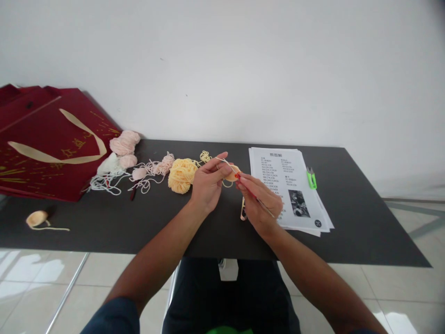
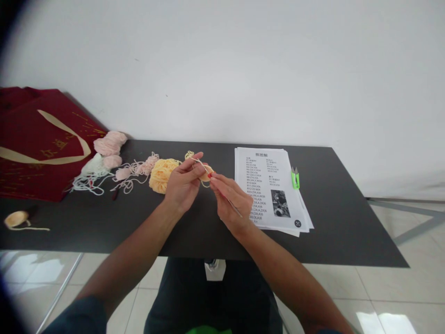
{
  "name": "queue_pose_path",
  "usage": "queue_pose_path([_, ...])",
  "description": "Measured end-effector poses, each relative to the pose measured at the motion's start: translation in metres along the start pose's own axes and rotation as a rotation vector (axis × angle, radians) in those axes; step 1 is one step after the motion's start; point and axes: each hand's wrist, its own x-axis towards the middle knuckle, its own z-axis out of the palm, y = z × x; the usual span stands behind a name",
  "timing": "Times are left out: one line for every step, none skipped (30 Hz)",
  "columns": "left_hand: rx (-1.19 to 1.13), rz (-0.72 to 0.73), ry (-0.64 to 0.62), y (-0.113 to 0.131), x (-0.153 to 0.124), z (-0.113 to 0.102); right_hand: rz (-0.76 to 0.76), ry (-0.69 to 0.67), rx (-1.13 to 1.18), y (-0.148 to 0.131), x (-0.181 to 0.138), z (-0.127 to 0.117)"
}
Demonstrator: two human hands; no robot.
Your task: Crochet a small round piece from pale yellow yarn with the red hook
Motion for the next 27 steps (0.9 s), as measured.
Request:
queue_pose_path([-0.016, -0.022, -0.008, 0.001, 0.0, 0.0, 0.022, -0.007, 0.025, 0.001, 0.001, 0.0])
queue_pose_path([-0.025, -0.041, -0.017, 0.002, 0.0, 0.0, 0.062, -0.007, 0.07, 0.002, 0.002, 0.0])
queue_pose_path([-0.03, -0.057, -0.026, 0.004, 0.0, 0.0, 0.118, -0.006, 0.13, 0.003, 0.004, 0.001])
queue_pose_path([-0.033, -0.069, -0.031, 0.005, 0.0, 0.0, 0.185, 0.0, 0.202, 0.004, 0.006, 0.001])
queue_pose_path([-0.03, -0.076, -0.036, 0.006, 0.0, 0.0, 0.251, 0.013, 0.279, 0.005, 0.009, 0.001])
queue_pose_path([-0.021, -0.078, -0.039, 0.006, -0.001, 0.0, 0.31, 0.03, 0.354, 0.006, 0.012, 0.001])
queue_pose_path([-0.002, -0.074, -0.042, 0.007, -0.001, 0.0, 0.357, 0.047, 0.42, 0.006, 0.016, 0.001])
queue_pose_path([0.023, -0.068, -0.046, 0.007, -0.002, 0.0, 0.388, 0.066, 0.47, 0.006, 0.019, 0.0])
queue_pose_path([0.05, -0.06, -0.052, 0.007, -0.003, 0.0, 0.408, 0.081, 0.507, 0.006, 0.022, 0.0])
queue_pose_path([0.076, -0.052, -0.06, 0.007, -0.004, 0.0, 0.419, 0.091, 0.532, 0.006, 0.025, -0.001])
queue_pose_path([0.097, -0.043, -0.07, 0.007, -0.004, 0.0, 0.423, 0.095, 0.547, 0.005, 0.027, -0.002])
queue_pose_path([0.114, -0.035, -0.08, 0.007, -0.005, 0.0, 0.421, 0.095, 0.555, 0.005, 0.028, -0.002])
queue_pose_path([0.125, -0.026, -0.09, 0.007, -0.005, 0.0, 0.416, 0.094, 0.558, 0.005, 0.03, -0.003])
queue_pose_path([0.132, -0.016, -0.1, 0.007, -0.005, 0.0, 0.408, 0.093, 0.557, 0.005, 0.03, -0.004])
queue_pose_path([0.136, -0.007, -0.106, 0.008, -0.005, 0.0, 0.398, 0.093, 0.557, 0.005, 0.031, -0.005])
queue_pose_path([0.137, 0.0, -0.111, 0.008, -0.005, -0.001, 0.386, 0.094, 0.558, 0.005, 0.031, -0.006])
queue_pose_path([0.137, 0.004, -0.114, 0.008, -0.005, -0.001, 0.373, 0.093, 0.558, 0.006, 0.031, -0.007])
queue_pose_path([0.137, 0.006, -0.117, 0.009, -0.004, -0.001, 0.359, 0.09, 0.554, 0.006, 0.031, -0.008])
queue_pose_path([0.139, 0.007, -0.118, 0.009, -0.004, -0.002, 0.346, 0.085, 0.546, 0.007, 0.03, -0.009])
queue_pose_path([0.142, 0.007, -0.12, 0.01, -0.004, -0.002, 0.333, 0.081, 0.531, 0.007, 0.03, -0.009])
queue_pose_path([0.145, 0.006, -0.121, 0.01, -0.004, -0.002, 0.32, 0.079, 0.513, 0.008, 0.029, -0.009])
queue_pose_path([0.147, 0.005, -0.122, 0.011, -0.004, -0.002, 0.306, 0.077, 0.493, 0.009, 0.029, -0.01])
queue_pose_path([0.148, 0.003, -0.124, 0.012, -0.005, -0.002, 0.292, 0.074, 0.476, 0.009, 0.028, -0.01])
queue_pose_path([0.15, 0.002, -0.125, 0.013, -0.005, -0.002, 0.276, 0.07, 0.461, 0.01, 0.027, -0.011])
queue_pose_path([0.153, -0.002, -0.127, 0.014, -0.005, -0.002, 0.261, 0.066, 0.447, 0.01, 0.026, -0.011])
queue_pose_path([0.158, -0.008, -0.129, 0.015, -0.005, -0.001, 0.249, 0.061, 0.435, 0.011, 0.026, -0.012])
queue_pose_path([0.165, -0.016, -0.132, 0.016, -0.005, -0.001, 0.241, 0.055, 0.425, 0.011, 0.025, -0.012])
